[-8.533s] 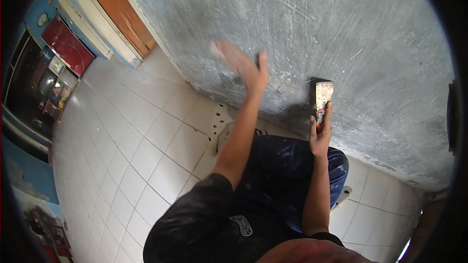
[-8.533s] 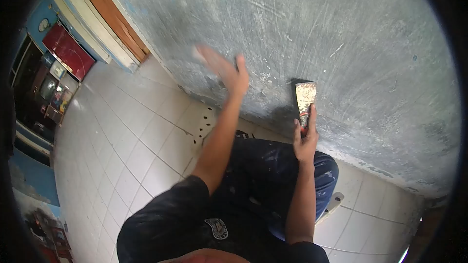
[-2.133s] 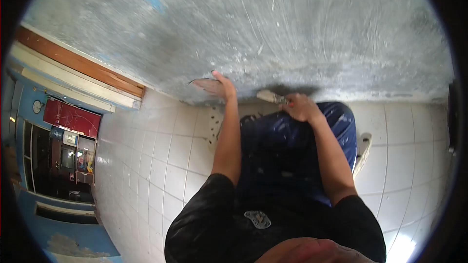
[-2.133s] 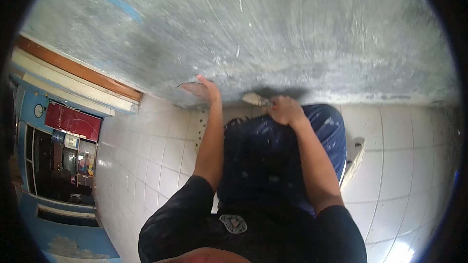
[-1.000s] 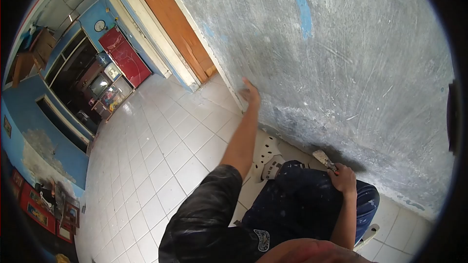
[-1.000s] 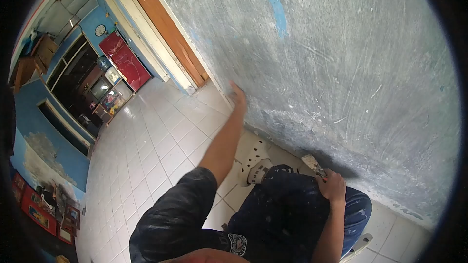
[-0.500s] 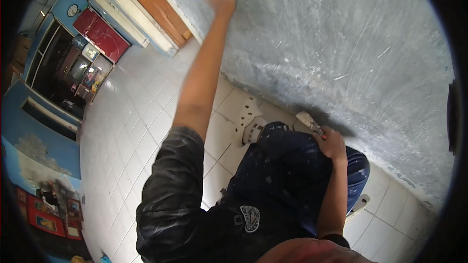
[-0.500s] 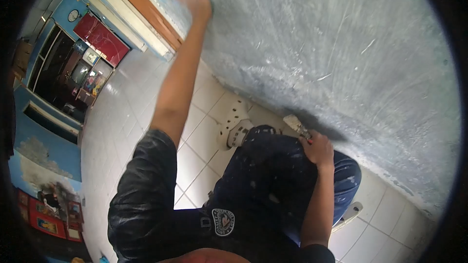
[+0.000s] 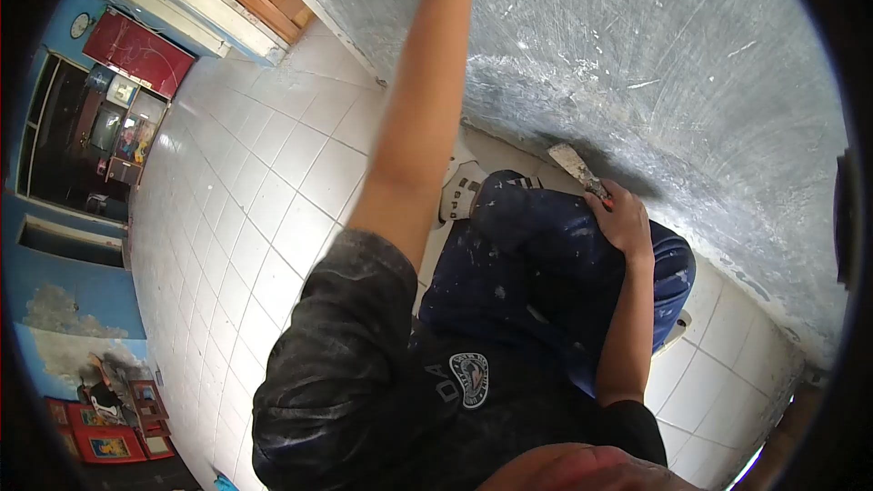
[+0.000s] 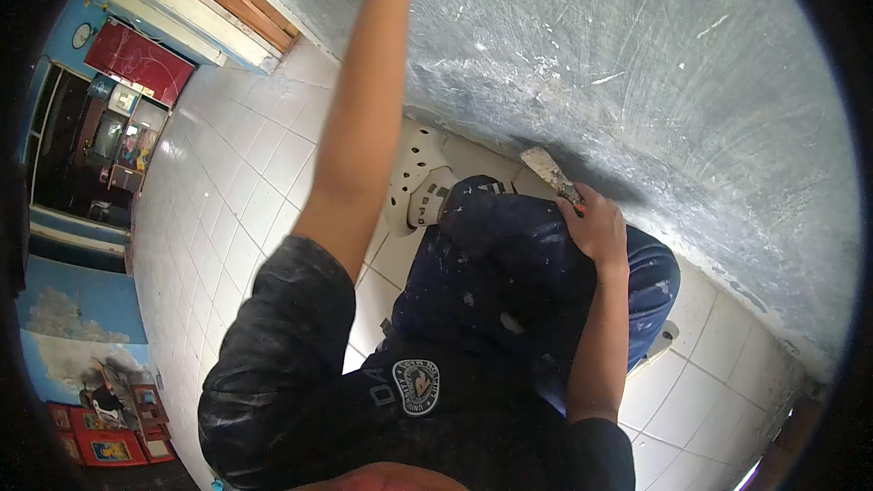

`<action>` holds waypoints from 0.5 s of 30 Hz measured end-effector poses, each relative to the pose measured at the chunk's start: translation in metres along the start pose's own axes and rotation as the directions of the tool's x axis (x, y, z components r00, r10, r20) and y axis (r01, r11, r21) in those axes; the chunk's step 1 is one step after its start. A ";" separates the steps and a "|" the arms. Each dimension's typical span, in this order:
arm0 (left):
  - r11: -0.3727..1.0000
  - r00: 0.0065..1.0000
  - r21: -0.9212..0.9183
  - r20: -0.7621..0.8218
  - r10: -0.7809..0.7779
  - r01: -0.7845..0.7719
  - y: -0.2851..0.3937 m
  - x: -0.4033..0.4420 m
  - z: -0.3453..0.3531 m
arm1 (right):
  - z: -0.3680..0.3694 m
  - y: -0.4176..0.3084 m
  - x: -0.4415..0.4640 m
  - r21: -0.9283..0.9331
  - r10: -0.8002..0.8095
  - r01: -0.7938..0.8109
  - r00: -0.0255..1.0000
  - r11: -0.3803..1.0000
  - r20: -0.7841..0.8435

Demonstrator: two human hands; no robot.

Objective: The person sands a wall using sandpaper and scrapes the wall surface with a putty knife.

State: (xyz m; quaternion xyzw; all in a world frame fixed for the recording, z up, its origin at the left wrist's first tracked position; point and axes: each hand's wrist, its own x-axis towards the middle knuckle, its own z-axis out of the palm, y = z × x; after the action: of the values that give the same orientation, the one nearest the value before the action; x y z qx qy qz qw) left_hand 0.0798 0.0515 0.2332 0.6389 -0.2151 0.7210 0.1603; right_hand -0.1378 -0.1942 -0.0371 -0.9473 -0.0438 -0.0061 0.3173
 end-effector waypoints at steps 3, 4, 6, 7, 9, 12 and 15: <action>0.949 0.931 0.046 0.183 -0.315 0.312 0.007 -0.096 -0.022 | 0.003 0.000 0.002 -0.060 0.017 -0.017 1.000 0.998 -0.007; 0.923 0.871 0.054 0.314 -0.377 0.380 0.013 -0.129 -0.033 | 0.004 0.000 0.002 -0.055 0.018 -0.018 1.000 0.998 -0.002; 0.883 0.828 0.029 0.335 -0.449 0.468 0.024 -0.192 -0.044 | 0.006 0.001 0.002 -0.058 0.015 -0.015 1.000 0.998 0.001; 0.822 0.743 0.062 0.393 -0.542 0.566 0.031 -0.222 -0.052 | 0.008 0.002 0.002 -0.051 0.002 -0.002 1.000 0.999 -0.006; 0.678 0.551 0.131 0.481 -0.682 0.723 0.045 -0.286 -0.067 | 0.006 0.003 0.003 -0.056 -0.010 0.008 1.000 0.998 -0.028; 0.398 0.184 0.288 0.561 -0.807 0.871 0.052 -0.367 -0.076 | 0.003 0.003 0.002 0.038 0.014 -0.014 1.000 0.999 0.002; 0.286 0.162 0.215 0.459 -0.873 0.934 0.067 -0.337 -0.064 | 0.002 0.005 0.001 0.066 0.048 -0.048 0.999 0.997 0.001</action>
State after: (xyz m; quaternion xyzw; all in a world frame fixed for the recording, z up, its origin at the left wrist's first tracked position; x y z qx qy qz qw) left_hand 0.0358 0.0417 -0.1139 0.7885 0.1329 0.2763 0.5331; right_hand -0.1361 -0.1973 -0.0418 -0.9371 -0.0211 0.0025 0.3485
